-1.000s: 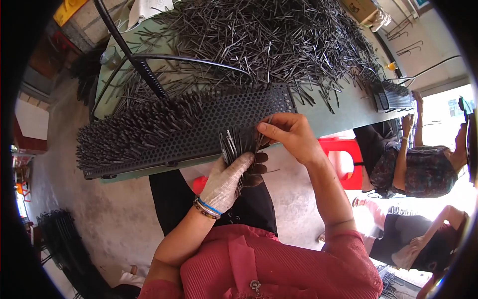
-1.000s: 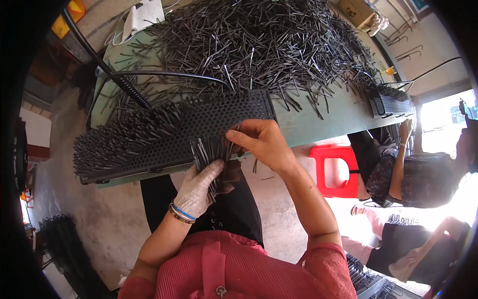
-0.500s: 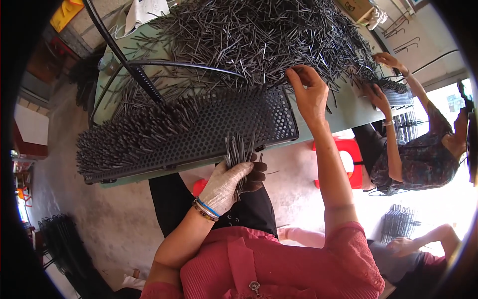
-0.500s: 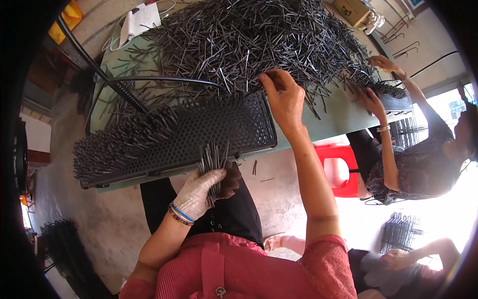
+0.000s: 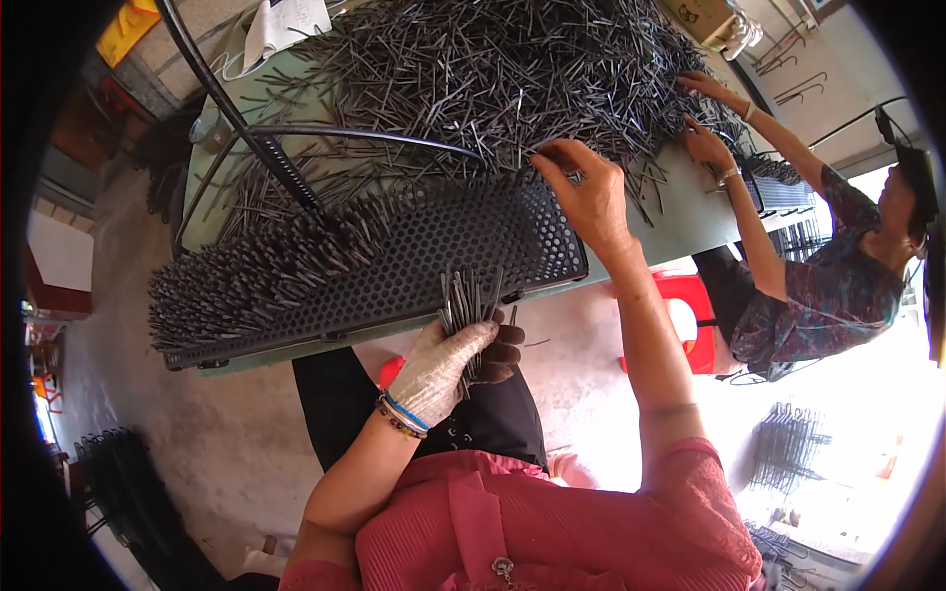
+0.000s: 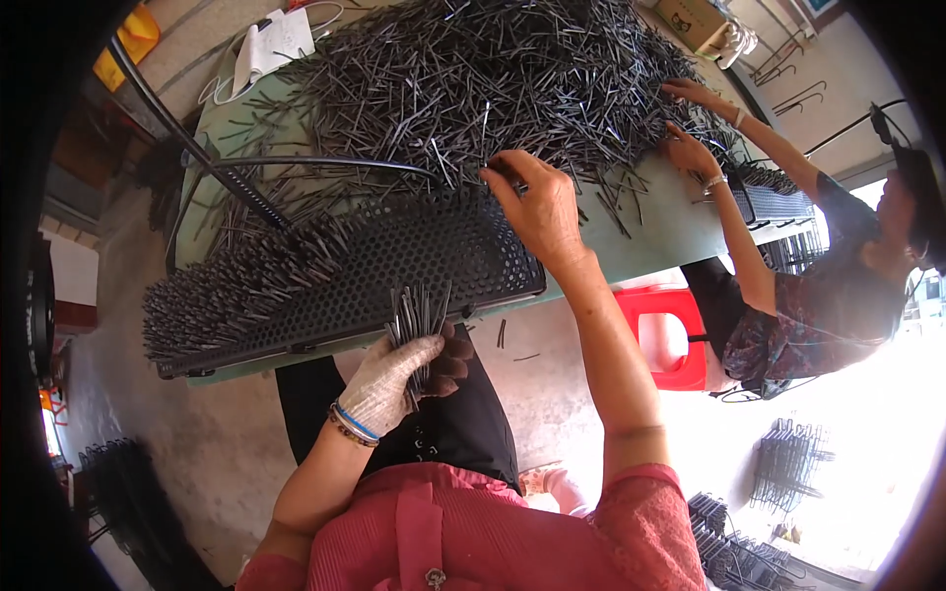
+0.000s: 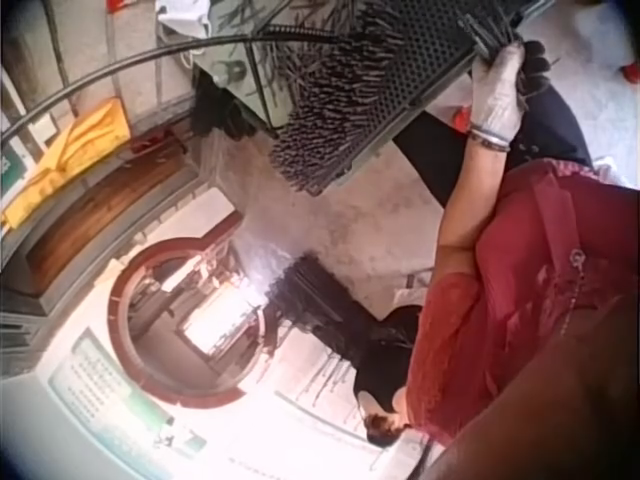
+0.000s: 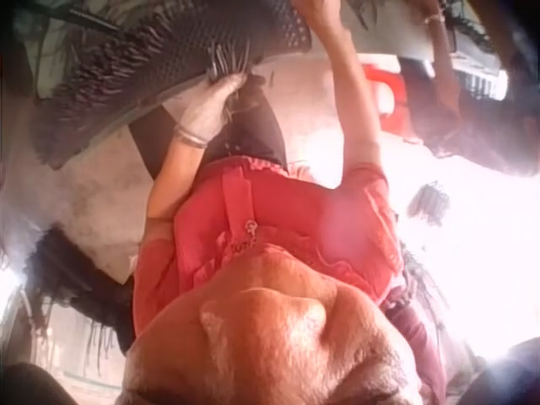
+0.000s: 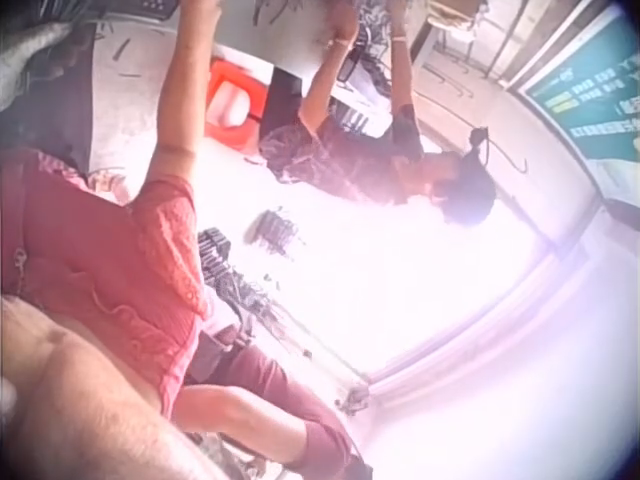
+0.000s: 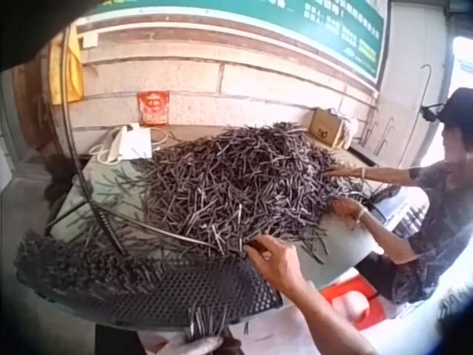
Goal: Manually picking metal rods from a pile and inserting them into a perforated grid jig.
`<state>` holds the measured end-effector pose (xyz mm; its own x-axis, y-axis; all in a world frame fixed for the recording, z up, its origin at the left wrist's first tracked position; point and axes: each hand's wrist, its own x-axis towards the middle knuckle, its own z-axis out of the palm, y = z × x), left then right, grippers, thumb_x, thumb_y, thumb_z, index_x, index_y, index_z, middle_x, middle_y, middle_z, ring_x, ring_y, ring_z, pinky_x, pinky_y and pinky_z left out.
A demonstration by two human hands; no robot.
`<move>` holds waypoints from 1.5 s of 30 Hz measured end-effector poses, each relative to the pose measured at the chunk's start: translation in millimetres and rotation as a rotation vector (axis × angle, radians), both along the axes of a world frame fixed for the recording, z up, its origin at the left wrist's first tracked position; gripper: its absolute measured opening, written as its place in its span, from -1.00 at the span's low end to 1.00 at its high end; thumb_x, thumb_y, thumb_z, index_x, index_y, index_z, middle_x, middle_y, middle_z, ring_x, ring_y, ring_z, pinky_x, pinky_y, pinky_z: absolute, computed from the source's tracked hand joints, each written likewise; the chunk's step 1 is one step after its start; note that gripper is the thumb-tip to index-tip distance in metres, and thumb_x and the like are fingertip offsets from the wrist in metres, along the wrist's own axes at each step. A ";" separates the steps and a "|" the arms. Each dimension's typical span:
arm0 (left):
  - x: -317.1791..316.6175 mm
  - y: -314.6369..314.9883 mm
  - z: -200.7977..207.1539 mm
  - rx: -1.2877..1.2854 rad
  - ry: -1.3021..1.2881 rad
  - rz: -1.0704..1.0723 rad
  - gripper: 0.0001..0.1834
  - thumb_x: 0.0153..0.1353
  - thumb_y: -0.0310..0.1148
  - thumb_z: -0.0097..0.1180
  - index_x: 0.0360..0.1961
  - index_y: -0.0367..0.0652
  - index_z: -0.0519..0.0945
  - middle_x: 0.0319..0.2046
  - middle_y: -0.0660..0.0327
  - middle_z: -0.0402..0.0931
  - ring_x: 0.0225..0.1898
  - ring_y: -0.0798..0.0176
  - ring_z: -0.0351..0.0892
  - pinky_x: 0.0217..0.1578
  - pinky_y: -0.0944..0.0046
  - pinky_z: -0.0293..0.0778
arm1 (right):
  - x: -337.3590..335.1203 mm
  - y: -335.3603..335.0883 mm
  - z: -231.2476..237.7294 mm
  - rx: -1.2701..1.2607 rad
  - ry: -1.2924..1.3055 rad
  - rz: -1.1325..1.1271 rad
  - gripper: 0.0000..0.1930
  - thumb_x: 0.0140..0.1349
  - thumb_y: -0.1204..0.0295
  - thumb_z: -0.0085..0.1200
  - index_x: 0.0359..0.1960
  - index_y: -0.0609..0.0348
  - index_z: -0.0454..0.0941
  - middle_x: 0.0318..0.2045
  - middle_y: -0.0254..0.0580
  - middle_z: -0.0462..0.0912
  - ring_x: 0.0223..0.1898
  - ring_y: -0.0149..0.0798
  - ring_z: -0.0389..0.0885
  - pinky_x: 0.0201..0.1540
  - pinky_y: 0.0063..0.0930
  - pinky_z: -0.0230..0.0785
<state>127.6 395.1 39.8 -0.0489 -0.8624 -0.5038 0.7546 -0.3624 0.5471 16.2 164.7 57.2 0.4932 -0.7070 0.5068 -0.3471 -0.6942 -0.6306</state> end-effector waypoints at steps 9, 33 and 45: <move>0.1 0.4 2.5 -0.023 -0.012 -0.068 -0.70 0.33 -0.36 0.03 0.01 -0.29 0.47 -0.18 0.04 0.61 -0.29 0.24 0.66 -0.35 0.32 0.62 | -1.9 -0.9 2.2 0.107 0.017 -0.050 -0.78 0.16 0.50 0.21 -0.15 0.24 0.61 -0.37 -0.16 0.70 -0.36 -0.40 0.67 -0.22 -0.54 0.47; -1.7 -1.4 4.5 0.044 -0.069 -0.043 -0.69 0.34 -0.27 0.04 0.01 -0.22 0.49 -0.25 0.10 0.63 -0.41 0.33 0.63 -0.47 0.41 0.55 | -5.4 -3.5 -18.8 -0.252 0.079 0.001 -0.79 0.19 0.53 0.14 -0.12 0.23 0.62 -0.37 -0.06 0.64 -0.33 -0.06 0.63 -0.26 -0.37 0.45; -4.6 -2.2 13.4 -0.126 -0.086 0.050 -0.70 0.38 -0.35 -0.06 0.04 -0.31 0.44 -0.17 0.04 0.60 -0.25 0.26 0.64 -0.30 0.33 0.59 | -16.4 88.1 21.0 0.666 0.155 0.285 -0.82 0.20 0.42 0.23 -0.28 0.33 0.64 -0.46 -0.29 0.61 -0.39 -0.54 0.52 -0.33 -0.60 0.39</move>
<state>122.9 392.9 53.2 0.0341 -0.9194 -0.3918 0.7183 -0.2500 0.6493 -0.2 252.8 78.3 0.7344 -0.6745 -0.0751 -0.3301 -0.2583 -0.9079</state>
